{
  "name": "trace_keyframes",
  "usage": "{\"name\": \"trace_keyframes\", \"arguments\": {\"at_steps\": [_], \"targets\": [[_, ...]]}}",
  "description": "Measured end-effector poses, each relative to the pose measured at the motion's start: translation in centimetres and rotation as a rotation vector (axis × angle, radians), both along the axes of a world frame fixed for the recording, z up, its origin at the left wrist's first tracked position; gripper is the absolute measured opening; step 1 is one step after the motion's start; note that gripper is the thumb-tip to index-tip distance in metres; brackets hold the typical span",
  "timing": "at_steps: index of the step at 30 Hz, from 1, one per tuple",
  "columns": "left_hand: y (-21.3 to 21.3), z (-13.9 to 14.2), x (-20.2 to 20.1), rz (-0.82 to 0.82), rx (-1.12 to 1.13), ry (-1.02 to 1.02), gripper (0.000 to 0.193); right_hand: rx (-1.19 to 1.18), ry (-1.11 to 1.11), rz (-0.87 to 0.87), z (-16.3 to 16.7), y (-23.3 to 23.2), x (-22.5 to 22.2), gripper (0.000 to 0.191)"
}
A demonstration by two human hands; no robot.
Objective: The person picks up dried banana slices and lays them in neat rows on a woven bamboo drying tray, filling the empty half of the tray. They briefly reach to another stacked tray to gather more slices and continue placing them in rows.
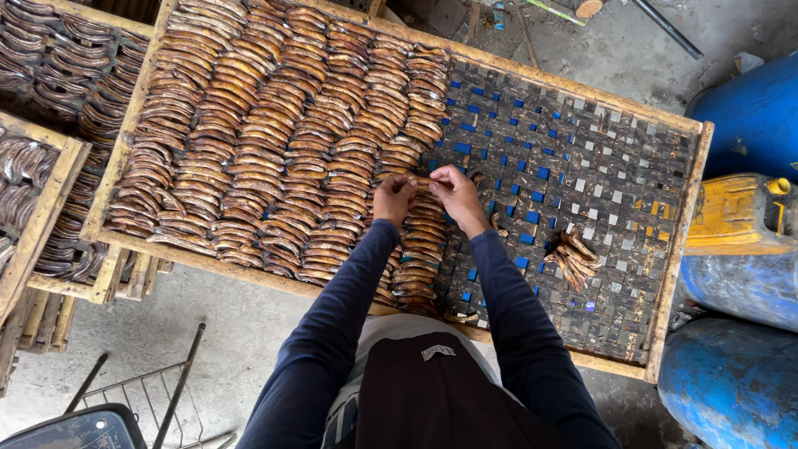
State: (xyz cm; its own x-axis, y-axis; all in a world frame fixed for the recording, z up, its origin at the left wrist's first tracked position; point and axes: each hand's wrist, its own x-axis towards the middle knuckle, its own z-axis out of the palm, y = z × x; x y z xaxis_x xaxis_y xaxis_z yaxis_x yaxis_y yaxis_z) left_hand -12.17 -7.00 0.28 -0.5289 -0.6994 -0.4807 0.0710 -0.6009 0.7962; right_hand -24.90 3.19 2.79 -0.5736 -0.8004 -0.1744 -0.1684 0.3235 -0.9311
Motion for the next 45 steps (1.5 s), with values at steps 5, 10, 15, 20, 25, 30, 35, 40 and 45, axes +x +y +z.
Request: {"name": "trace_keyframes", "arguments": {"at_steps": [5,10,15,20,25,30,35,40,45], "targets": [[-0.3,0.5,-0.5,-0.027,-0.178,-0.161,0.023,0.097,0.314,0.019,-0.2,0.1,-0.3,0.017],[-0.2,0.3,0.2,0.003,-0.348,-0.289,0.023,0.1,0.526,0.041,-0.9,0.8,0.1,0.016],[-0.7,-0.6,0.6,0.112,-0.017,0.119,0.025,0.18,0.629,0.053,-1.2,1.3,0.6,0.009],[-0.5,-0.3,1.7,0.064,0.248,0.247,0.02,0.075,0.662,-0.026,1.9,1.0,1.8,0.019],[-0.2,0.0,0.8,0.02,0.256,0.298,0.022,-0.228,0.718,0.135,5.7,0.3,4.8,0.033],[-0.3,-0.1,0.1,-0.02,0.208,0.157,0.025,-0.119,0.723,0.173,5.9,-0.6,4.1,0.027],[-2.2,0.3,0.4,-0.159,-0.112,0.078,0.02,-0.108,0.55,0.094,3.6,-0.4,0.4,0.021],[-3.2,0.1,-0.7,-0.199,-0.559,-0.088,0.017,0.136,0.35,0.085,1.3,-1.0,-1.4,0.03],[-2.7,-0.4,-1.4,-0.126,-1.179,-0.338,0.01,0.028,0.491,-0.036,-0.6,-0.8,0.2,0.012]]}}
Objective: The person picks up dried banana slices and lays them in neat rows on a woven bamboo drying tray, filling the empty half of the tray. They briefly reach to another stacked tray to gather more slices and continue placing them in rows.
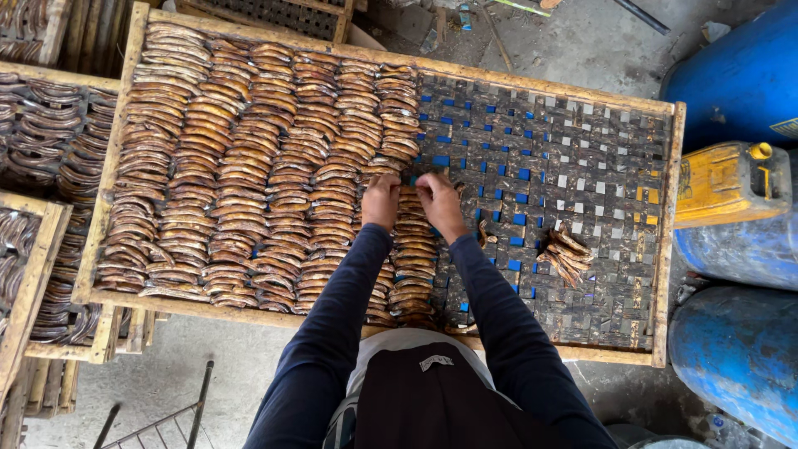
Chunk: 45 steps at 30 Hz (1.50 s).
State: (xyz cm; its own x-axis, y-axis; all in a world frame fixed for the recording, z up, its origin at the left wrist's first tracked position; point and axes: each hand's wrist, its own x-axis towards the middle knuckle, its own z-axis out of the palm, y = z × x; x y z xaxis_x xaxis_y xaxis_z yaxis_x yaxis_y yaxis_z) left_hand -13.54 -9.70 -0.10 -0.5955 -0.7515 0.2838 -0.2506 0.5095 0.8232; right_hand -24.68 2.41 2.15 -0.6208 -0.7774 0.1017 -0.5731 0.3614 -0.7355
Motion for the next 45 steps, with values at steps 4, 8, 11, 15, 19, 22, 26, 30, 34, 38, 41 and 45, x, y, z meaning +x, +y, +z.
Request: {"name": "trace_keyframes", "arguments": {"at_steps": [4,8,11,15,19,22,26,30,34,38,41,45], "targets": [[0.6,-0.4,-0.1,-0.042,-0.092,-0.125,0.009,0.03,0.258,-0.048,-0.9,0.7,1.0,0.009],[0.5,-0.6,0.0,-0.083,-0.131,-0.066,0.011,0.08,0.257,-0.121,-0.5,2.8,-1.0,0.024],[0.4,-0.2,0.5,-0.092,-0.024,-0.09,0.009,0.179,0.391,-0.026,0.4,5.6,-3.6,0.033],[0.7,1.1,0.5,-0.067,-0.075,-0.059,0.01,0.175,0.365,0.046,1.0,8.0,-5.4,0.019],[1.9,2.4,-0.3,-0.181,-0.026,0.008,0.015,0.106,0.278,0.057,1.9,7.4,-4.9,0.014],[2.5,2.4,-0.9,-0.299,0.352,-0.104,0.023,0.163,-0.145,0.007,3.2,5.9,-4.0,0.014],[1.6,1.1,-2.1,-0.335,0.891,-0.061,0.028,0.025,0.029,0.157,4.2,4.1,-3.3,0.013],[0.0,0.0,-1.7,-0.351,0.909,0.144,0.023,-0.048,-0.184,0.1,3.1,2.6,-3.4,0.012],[-0.7,-0.2,-0.9,-0.192,0.582,-0.017,0.019,-0.207,-0.4,-0.013,0.8,1.7,-3.3,0.025],[-1.0,0.0,-0.6,-0.076,0.367,-0.111,0.015,-0.032,0.032,0.116,-0.9,2.3,-3.1,0.019],[-1.1,-0.2,-0.5,-0.066,0.163,-0.158,0.011,0.084,0.252,0.195,-1.7,2.6,-2.8,0.015],[-1.0,-0.5,-0.5,-0.07,0.082,-0.18,0.008,0.085,0.31,0.172,-2.2,2.9,-2.4,0.022]]}}
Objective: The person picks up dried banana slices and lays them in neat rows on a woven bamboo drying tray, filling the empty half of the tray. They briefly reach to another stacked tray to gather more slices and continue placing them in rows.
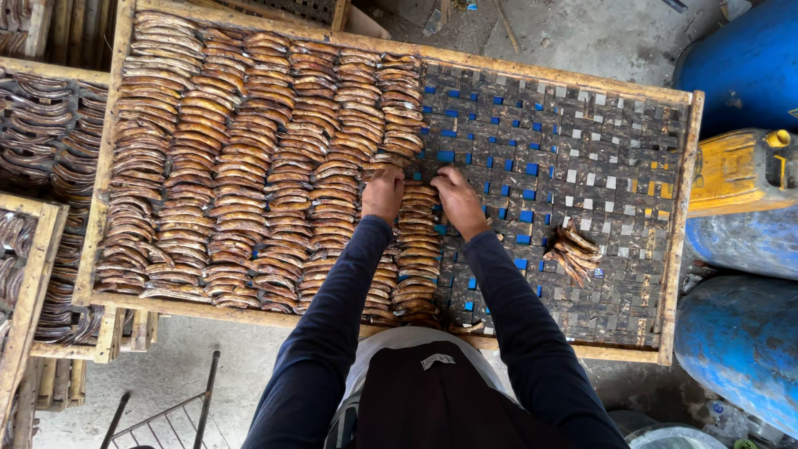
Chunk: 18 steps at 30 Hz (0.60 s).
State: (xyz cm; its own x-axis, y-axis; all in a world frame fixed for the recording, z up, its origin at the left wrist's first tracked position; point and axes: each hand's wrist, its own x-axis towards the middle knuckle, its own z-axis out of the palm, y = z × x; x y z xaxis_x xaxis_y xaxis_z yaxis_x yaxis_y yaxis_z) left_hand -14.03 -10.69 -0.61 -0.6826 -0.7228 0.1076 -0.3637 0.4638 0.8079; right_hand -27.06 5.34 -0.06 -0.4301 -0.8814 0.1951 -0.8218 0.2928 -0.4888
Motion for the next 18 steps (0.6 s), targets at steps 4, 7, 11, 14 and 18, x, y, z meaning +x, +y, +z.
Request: {"name": "trace_keyframes", "arguments": {"at_steps": [4,7,11,14,18], "targets": [[0.3,-0.2,0.1,0.02,-0.065,-0.08,0.006,-0.077,-0.154,-0.084,0.8,0.4,0.7,0.022],[0.2,-0.4,0.1,-0.005,-0.104,-0.092,0.009,-0.16,-0.163,-0.192,1.4,-0.5,0.9,0.017],[0.1,-0.5,0.1,-0.034,-0.157,-0.17,0.011,-0.052,-0.131,-0.129,1.4,-1.9,1.0,0.011],[0.2,-0.4,0.5,-0.029,-0.229,-0.151,0.011,0.015,-0.146,-0.054,0.8,-1.8,1.4,0.012],[0.3,0.0,0.6,0.018,-0.223,-0.068,0.013,-0.149,-0.353,-0.175,0.4,-0.7,1.2,0.014]]}}
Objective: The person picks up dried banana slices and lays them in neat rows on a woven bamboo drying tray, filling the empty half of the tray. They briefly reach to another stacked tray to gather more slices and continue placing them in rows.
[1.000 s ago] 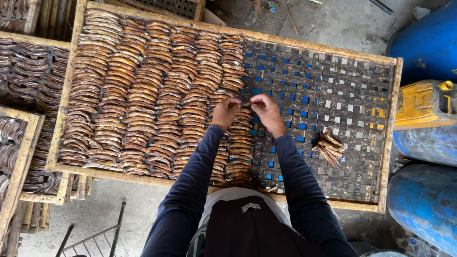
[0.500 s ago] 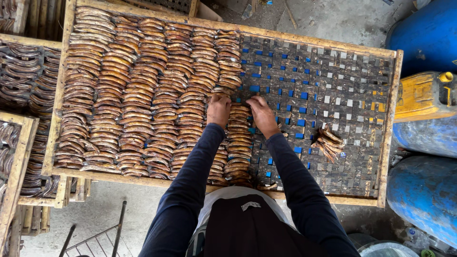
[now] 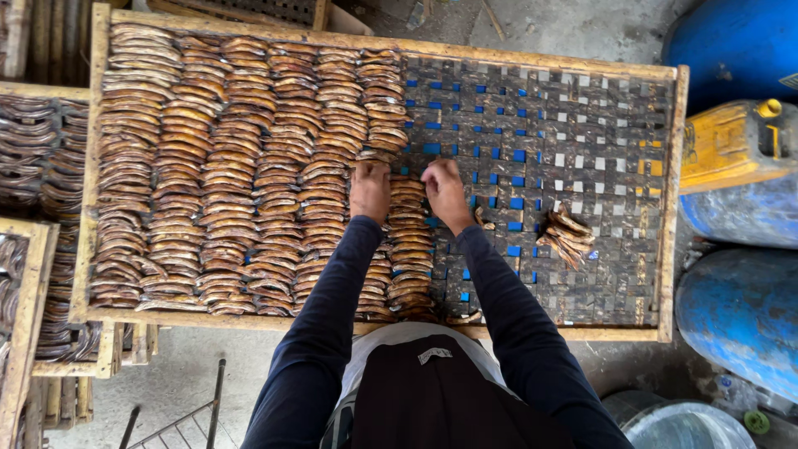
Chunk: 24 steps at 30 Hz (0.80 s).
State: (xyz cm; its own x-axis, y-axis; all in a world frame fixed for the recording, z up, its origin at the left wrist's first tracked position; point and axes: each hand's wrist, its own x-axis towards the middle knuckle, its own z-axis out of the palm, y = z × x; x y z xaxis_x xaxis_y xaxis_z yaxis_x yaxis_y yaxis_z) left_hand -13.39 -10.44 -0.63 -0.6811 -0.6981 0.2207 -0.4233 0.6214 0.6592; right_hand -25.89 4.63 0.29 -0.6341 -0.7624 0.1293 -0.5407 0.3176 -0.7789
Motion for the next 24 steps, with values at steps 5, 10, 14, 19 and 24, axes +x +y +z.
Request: {"name": "trace_keyframes", "arguments": {"at_steps": [5,10,14,19,24], "targets": [[-0.4,0.3,0.9,-0.03,0.026,0.119,0.017,0.007,-0.006,-0.126,1.9,5.2,-3.5,0.02],[0.8,-0.1,1.0,-0.059,0.077,0.1,0.016,0.292,0.097,0.255,5.4,12.2,-5.0,0.046],[4.8,-0.1,0.3,-0.219,0.068,0.126,0.011,0.485,0.379,0.296,5.5,14.0,-1.9,0.027],[8.5,0.9,0.7,-0.512,0.245,0.089,0.021,0.352,0.124,0.145,5.1,14.4,-1.0,0.017],[8.6,1.4,-0.1,-0.581,0.862,-0.037,0.038,0.232,-0.302,0.195,6.0,11.5,-0.6,0.016]]}}
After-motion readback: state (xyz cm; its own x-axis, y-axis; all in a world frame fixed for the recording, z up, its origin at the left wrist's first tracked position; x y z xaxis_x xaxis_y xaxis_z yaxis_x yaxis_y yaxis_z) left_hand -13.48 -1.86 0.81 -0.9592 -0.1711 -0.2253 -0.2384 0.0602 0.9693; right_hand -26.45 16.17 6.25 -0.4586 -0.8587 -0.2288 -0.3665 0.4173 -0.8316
